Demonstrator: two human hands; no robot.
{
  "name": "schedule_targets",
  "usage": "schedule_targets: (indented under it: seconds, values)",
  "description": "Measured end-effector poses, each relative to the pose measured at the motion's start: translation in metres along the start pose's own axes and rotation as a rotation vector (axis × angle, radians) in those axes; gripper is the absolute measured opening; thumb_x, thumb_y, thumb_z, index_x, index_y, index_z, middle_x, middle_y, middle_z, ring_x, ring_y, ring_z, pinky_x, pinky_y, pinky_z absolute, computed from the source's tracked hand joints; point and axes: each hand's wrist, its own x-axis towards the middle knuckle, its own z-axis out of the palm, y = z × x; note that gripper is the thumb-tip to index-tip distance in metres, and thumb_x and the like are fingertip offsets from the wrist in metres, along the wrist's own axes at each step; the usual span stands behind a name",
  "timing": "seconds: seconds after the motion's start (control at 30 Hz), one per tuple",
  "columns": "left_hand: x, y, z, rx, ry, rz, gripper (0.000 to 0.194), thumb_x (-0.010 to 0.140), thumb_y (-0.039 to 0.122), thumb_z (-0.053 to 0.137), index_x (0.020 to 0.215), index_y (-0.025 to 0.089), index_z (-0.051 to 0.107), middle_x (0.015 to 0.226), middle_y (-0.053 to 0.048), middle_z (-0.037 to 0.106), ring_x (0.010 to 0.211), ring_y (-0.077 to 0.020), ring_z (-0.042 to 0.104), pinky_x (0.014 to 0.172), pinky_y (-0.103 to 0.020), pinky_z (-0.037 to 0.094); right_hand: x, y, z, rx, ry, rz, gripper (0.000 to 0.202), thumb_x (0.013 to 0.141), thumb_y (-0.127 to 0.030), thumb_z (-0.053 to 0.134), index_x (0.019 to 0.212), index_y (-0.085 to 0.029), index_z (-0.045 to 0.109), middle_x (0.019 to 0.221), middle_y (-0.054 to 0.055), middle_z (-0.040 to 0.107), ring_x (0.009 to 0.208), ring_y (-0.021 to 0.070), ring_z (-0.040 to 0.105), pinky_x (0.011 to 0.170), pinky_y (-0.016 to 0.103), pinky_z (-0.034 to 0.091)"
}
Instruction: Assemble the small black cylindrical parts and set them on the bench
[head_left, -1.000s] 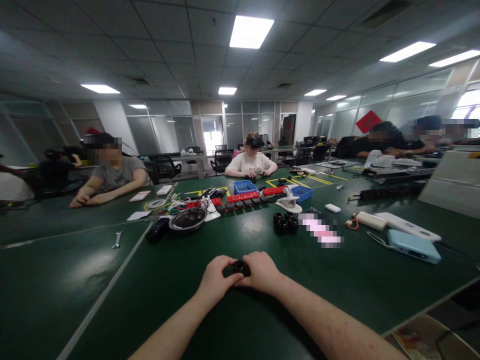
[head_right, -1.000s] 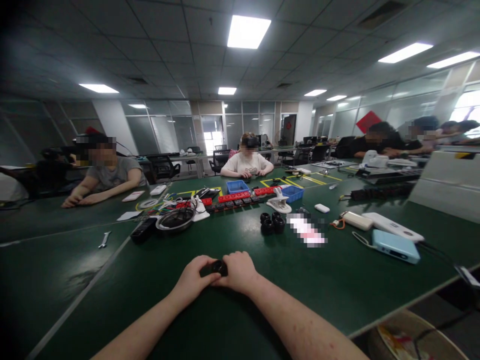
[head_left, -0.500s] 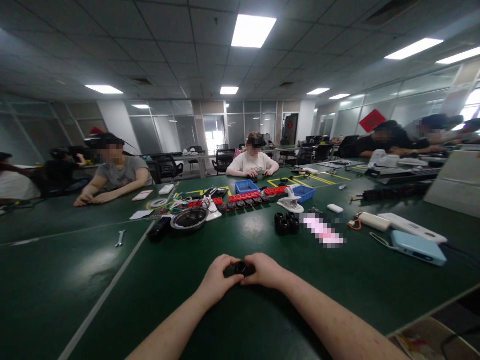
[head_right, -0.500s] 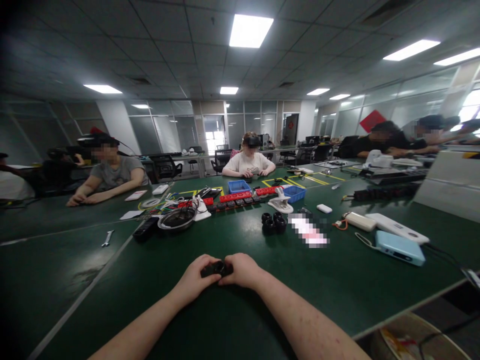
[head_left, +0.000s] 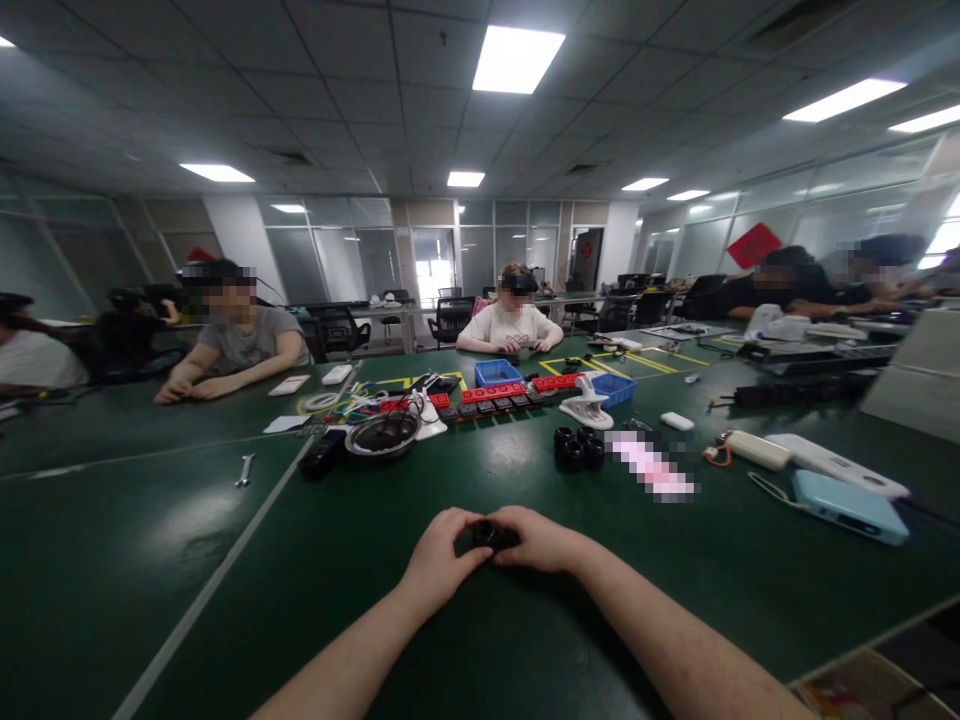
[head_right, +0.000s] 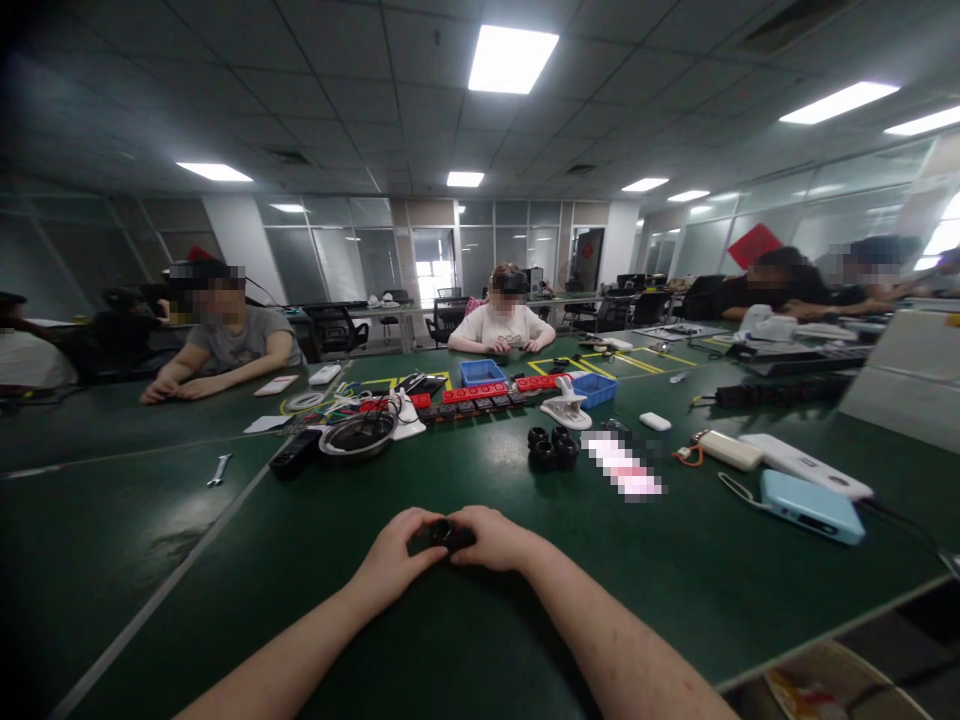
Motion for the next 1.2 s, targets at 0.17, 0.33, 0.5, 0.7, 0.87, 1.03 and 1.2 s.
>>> schedule_targets:
  seconds: [0.17, 0.33, 0.5, 0.7, 0.87, 1.03, 1.2]
  values:
    - [0.000, 0.000, -0.005, -0.042, -0.124, 0.072, 0.029, 0.072, 0.023, 0.060, 0.101, 0.026, 0.059, 0.096, -0.003, 0.059, 0.093, -0.0197, 0.052, 0.083, -0.031, 0.040, 0.001, 0.006, -0.001, 0.094, -0.045, 0.059, 0.025, 0.065, -0.022, 0.065, 0.087, -0.016, 0.055, 0.078, -0.002, 0.057, 0.070, 0.0120, 0.052, 0.059, 0.021, 0.038]
    - [-0.001, -0.004, 0.000, -0.020, -0.048, 0.046, 0.030, 0.072, 0.025, 0.060, 0.101, 0.023, 0.059, 0.096, -0.004, 0.059, 0.093, -0.0204, 0.053, 0.082, -0.031, 0.041, 0.002, -0.009, 0.012, -0.225, 0.102, 0.176, 0.036, 0.062, -0.045, 0.065, 0.082, -0.017, 0.054, 0.073, 0.002, 0.058, 0.065, 0.0154, 0.052, 0.054, 0.023, 0.034]
    - [0.000, -0.007, 0.004, 0.009, -0.023, 0.043, 0.027, 0.074, 0.023, 0.056, 0.101, 0.021, 0.058, 0.096, -0.005, 0.058, 0.094, -0.0214, 0.051, 0.084, -0.034, 0.040, 0.002, -0.021, 0.016, -0.403, 0.200, 0.208, 0.046, 0.063, -0.057, 0.058, 0.083, -0.016, 0.057, 0.078, 0.007, 0.060, 0.073, 0.0222, 0.055, 0.062, 0.030, 0.036]
    - [0.001, -0.009, 0.001, -0.023, -0.143, 0.071, 0.036, 0.077, 0.021, 0.051, 0.113, 0.026, 0.052, 0.108, -0.004, 0.055, 0.103, -0.0197, 0.047, 0.092, -0.033, 0.036, -0.002, -0.001, -0.001, -0.208, 0.039, 0.036, 0.042, 0.062, -0.042, 0.065, 0.097, -0.020, 0.057, 0.090, 0.003, 0.057, 0.082, 0.0186, 0.052, 0.067, 0.026, 0.037]
    - [0.002, -0.003, -0.002, -0.032, -0.152, 0.051, 0.033, 0.074, 0.022, 0.057, 0.107, 0.025, 0.056, 0.101, -0.003, 0.058, 0.096, -0.0193, 0.051, 0.085, -0.031, 0.039, 0.000, 0.008, 0.000, -0.184, -0.004, 0.024, 0.031, 0.062, -0.037, 0.067, 0.085, -0.018, 0.059, 0.078, -0.001, 0.057, 0.070, 0.0135, 0.051, 0.057, 0.022, 0.034]
    - [0.001, -0.002, 0.003, 0.032, -0.008, -0.026, 0.025, 0.065, 0.025, 0.066, 0.088, 0.020, 0.061, 0.086, -0.002, 0.059, 0.085, -0.0203, 0.054, 0.074, -0.030, 0.042, 0.005, -0.007, 0.015, -0.354, 0.114, 0.162, 0.044, 0.057, -0.054, 0.064, 0.080, -0.017, 0.058, 0.074, 0.003, 0.059, 0.065, 0.0169, 0.053, 0.054, 0.024, 0.033]
    - [0.000, -0.006, 0.010, 0.056, 0.065, -0.054, 0.021, 0.064, 0.026, 0.066, 0.082, 0.019, 0.058, 0.083, -0.002, 0.057, 0.082, -0.0217, 0.054, 0.072, -0.033, 0.042, 0.006, -0.018, 0.024, -0.467, 0.174, 0.184, 0.052, 0.063, -0.061, 0.055, 0.086, -0.015, 0.057, 0.081, 0.010, 0.061, 0.076, 0.0249, 0.055, 0.067, 0.033, 0.037]
